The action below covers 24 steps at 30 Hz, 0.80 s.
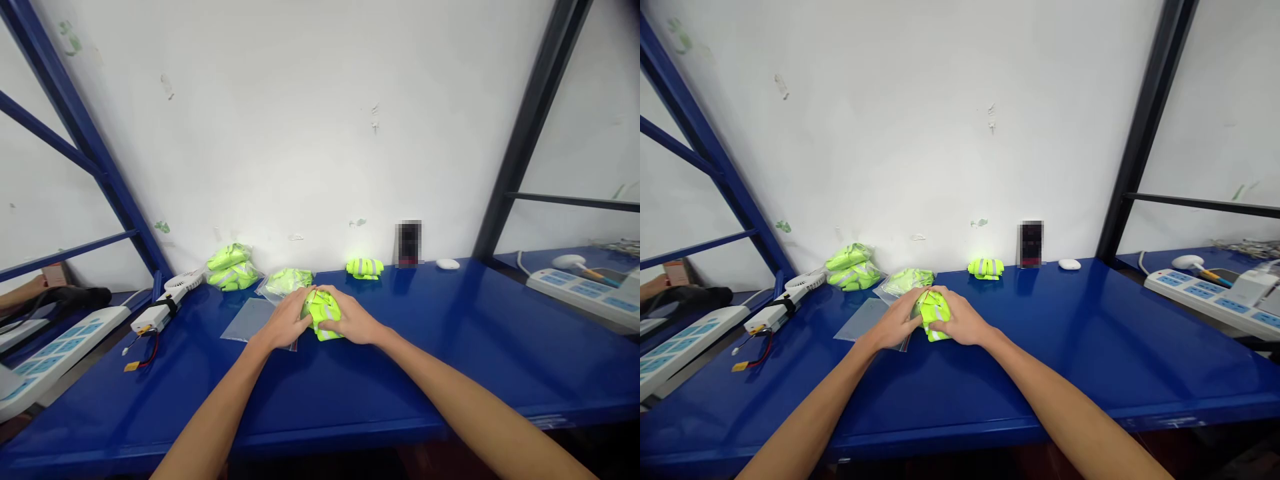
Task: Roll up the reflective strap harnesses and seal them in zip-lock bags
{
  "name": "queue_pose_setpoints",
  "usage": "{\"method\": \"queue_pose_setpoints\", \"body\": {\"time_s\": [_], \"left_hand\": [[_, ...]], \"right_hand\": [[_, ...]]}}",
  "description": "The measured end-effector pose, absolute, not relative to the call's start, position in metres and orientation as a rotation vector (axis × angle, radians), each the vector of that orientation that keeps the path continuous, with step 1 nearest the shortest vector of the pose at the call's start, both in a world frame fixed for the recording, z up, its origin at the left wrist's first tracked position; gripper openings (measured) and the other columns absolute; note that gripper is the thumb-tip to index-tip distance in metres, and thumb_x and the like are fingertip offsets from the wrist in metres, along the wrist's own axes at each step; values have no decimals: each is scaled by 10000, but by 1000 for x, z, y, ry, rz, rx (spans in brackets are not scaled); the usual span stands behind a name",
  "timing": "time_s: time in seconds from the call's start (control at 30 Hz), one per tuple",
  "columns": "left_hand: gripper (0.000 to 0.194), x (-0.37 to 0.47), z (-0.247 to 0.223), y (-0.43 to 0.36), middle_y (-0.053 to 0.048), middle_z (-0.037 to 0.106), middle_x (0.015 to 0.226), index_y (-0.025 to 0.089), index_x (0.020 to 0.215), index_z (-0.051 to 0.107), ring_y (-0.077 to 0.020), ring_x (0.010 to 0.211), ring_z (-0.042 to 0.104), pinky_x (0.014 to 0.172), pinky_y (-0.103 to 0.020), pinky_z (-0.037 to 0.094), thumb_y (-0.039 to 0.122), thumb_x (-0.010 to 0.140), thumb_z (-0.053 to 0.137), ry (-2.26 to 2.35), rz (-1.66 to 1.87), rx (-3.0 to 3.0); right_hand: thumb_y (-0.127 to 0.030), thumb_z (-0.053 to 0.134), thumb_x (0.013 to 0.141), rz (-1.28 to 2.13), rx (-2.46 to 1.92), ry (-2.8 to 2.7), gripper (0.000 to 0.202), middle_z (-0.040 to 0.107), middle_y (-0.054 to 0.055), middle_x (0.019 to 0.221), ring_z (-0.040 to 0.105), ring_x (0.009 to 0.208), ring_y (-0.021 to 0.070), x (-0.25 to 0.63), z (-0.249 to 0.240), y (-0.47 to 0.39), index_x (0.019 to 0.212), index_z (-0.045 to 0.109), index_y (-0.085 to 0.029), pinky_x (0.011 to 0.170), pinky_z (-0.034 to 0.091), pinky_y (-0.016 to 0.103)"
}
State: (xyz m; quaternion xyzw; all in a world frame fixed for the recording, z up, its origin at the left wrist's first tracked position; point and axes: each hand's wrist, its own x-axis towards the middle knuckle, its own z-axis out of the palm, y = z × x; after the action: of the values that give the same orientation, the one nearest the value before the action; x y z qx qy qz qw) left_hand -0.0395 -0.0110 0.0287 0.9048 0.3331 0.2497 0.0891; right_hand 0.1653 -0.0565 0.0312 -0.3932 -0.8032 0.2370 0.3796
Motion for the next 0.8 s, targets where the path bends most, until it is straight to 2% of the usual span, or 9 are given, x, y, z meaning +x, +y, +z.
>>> {"method": "queue_pose_setpoints", "body": {"time_s": [0.1, 0.2, 0.33, 0.4, 0.57, 0.63, 0.8], "left_hand": [[710, -44, 36, -18, -123, 394, 1469, 218, 1466, 257, -299, 1329, 391, 1090, -475, 334, 384, 843, 555, 987, 664, 2740], [903, -43, 41, -23, -109, 372, 1483, 255, 1491, 182, -306, 1346, 369, 1110, -482, 308, 491, 758, 655, 1006, 656, 2845], [1055, -36, 40, -23, -130, 396, 1457, 254, 1496, 157, -317, 1353, 349, 1155, -550, 148, 570, 664, 724, 1108, 780, 3030], [1033, -32, 38, -21, -151, 389, 1456, 236, 1495, 169, -330, 1372, 314, 1150, -576, 105, 547, 681, 725, 1188, 853, 3106], [758, -28, 37, -20, -141, 422, 1434, 243, 1467, 278, -338, 1392, 277, 1141, -596, 58, 293, 802, 639, 1381, 1047, 3174], [697, -29, 39, -20, -130, 424, 1438, 250, 1450, 316, -327, 1393, 280, 1143, -592, 45, 242, 815, 604, 1373, 1071, 3190], [676, -29, 38, -18, -145, 456, 1412, 189, 1441, 315, -292, 1341, 371, 1156, -559, 45, 334, 840, 588, 1229, 997, 3193]], "right_hand": [[-287, 701, 742, 787, -992, -1991, 672, 566, 44, 1220, 558, 1026, 223, 178, 40, -52, 1344, 405, -264, 892, 430, 360], [-278, 747, 683, 974, -1072, -1827, 702, 565, 56, 1248, 562, 1067, 240, 190, 44, -45, 1320, 453, -245, 874, 452, 348], [-260, 746, 667, 1249, -1054, -1477, 489, 671, 63, 1048, 639, 910, 226, 195, 44, -37, 1124, 597, -171, 754, 503, 314], [-237, 742, 664, 1395, -956, -1335, 442, 697, 71, 982, 661, 838, 213, 193, 44, -35, 1081, 623, -150, 716, 520, 306], [-207, 735, 661, 1632, -782, -1178, 359, 715, 65, 848, 673, 683, 191, 184, 40, -36, 1004, 656, -134, 583, 549, 296], [-189, 736, 663, 1659, -757, -1156, 342, 721, 74, 861, 680, 679, 190, 181, 40, -37, 990, 659, -127, 582, 560, 297], [-138, 717, 690, 1676, -763, -1038, 323, 731, 121, 933, 709, 778, 216, 178, 43, -38, 1004, 660, -87, 700, 580, 305]]}}
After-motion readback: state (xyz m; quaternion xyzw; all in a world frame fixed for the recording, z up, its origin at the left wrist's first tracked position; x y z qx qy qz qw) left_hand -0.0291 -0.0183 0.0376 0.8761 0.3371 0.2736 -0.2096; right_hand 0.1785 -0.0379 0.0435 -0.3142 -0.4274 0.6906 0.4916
